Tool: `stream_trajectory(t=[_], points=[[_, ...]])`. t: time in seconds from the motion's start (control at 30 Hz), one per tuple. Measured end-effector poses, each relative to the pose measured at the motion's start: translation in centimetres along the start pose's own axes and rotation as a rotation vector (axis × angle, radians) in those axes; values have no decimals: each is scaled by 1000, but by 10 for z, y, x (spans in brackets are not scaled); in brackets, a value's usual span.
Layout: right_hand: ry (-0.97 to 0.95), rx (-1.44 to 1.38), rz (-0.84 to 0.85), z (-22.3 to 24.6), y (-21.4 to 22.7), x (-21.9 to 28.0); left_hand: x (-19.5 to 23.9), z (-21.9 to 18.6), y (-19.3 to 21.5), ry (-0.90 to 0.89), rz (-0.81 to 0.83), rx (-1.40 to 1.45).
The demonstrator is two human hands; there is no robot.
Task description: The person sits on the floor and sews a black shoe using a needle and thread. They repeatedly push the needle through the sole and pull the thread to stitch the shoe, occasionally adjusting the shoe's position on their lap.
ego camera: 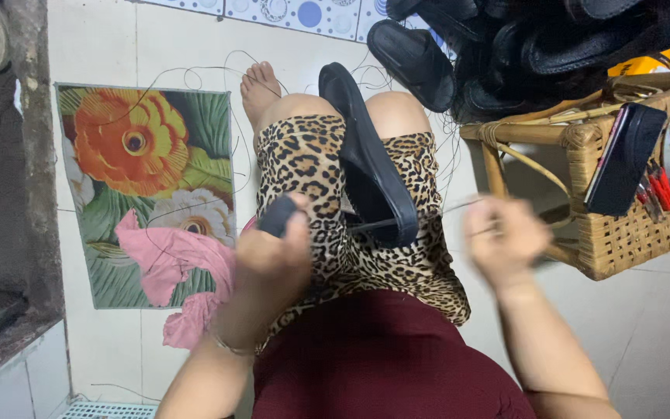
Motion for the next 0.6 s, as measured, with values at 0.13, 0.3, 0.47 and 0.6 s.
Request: stream_trajectory(t=[0.13, 0.3, 0.47, 0.6], points=[[-451, 116, -275, -155, 40, 60, 49, 86, -36, 286, 93, -55], [-1085, -152, -495, -272, 62, 128, 45, 86, -36, 541, 381, -103], [-508, -280, 117, -25, 16, -22, 39, -28, -38, 539, 665, 655], [-593, -711, 434, 36, -1, -34, -2, -52, -9, 538, 1082, 1349]])
Point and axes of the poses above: each hand's wrist, its own x-axis away from the middle knuckle, its own y-axis out of the back of the hand, z = x × y, the point moved 1 cm from there along -x, towards the middle knuckle, and after that the axes turned 7 degrees about y, right-handed, at the moved point
